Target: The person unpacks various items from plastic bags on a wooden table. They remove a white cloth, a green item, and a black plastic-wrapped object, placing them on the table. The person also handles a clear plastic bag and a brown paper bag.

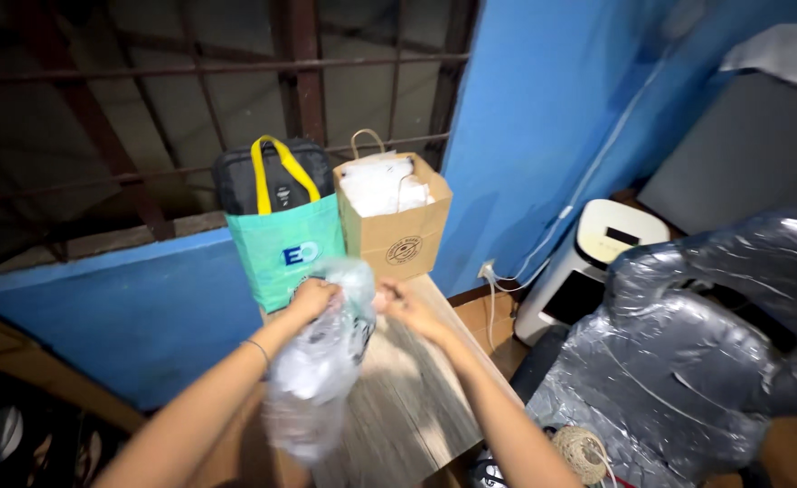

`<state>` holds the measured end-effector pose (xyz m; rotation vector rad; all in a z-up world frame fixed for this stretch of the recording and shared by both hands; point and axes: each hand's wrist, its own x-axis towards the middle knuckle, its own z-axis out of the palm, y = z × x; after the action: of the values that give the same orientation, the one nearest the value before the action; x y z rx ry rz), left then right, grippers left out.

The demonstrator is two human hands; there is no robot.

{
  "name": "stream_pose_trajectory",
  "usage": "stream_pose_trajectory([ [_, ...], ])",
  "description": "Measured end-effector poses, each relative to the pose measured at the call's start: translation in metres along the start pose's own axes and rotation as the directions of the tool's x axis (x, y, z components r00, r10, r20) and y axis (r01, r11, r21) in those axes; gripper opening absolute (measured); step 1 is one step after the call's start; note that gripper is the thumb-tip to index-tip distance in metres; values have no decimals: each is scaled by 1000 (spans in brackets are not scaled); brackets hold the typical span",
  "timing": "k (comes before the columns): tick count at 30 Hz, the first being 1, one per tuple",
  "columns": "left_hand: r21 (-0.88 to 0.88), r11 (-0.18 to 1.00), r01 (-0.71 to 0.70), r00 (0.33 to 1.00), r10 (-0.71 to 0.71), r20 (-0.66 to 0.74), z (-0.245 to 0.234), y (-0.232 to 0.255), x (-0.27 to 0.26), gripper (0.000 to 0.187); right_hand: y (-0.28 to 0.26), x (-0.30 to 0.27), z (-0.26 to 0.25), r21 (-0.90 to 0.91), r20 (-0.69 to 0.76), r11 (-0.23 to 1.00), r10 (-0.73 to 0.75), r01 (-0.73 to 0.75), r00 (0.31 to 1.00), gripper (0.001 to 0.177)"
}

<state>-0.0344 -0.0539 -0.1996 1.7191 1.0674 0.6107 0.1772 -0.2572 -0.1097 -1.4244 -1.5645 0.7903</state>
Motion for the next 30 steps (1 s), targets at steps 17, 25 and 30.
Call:
stream_pose_trajectory([
  [17, -293, 868, -401, 881, 278, -383, 46, -102, -135, 92, 92, -110, 94, -86, -705, 887, 267, -453, 657, 52],
  [25, 205, 853, -480, 743, 520, -421, 3, -35, -189, 86, 129, -35, 85, 396, -508, 875, 461, -278, 728, 35],
  [30, 216, 902, -374, 789, 431, -438, 5, -5, -190, 66, 92, -13, 77, 757, -370, 649, 529, -83, 764, 27],
])
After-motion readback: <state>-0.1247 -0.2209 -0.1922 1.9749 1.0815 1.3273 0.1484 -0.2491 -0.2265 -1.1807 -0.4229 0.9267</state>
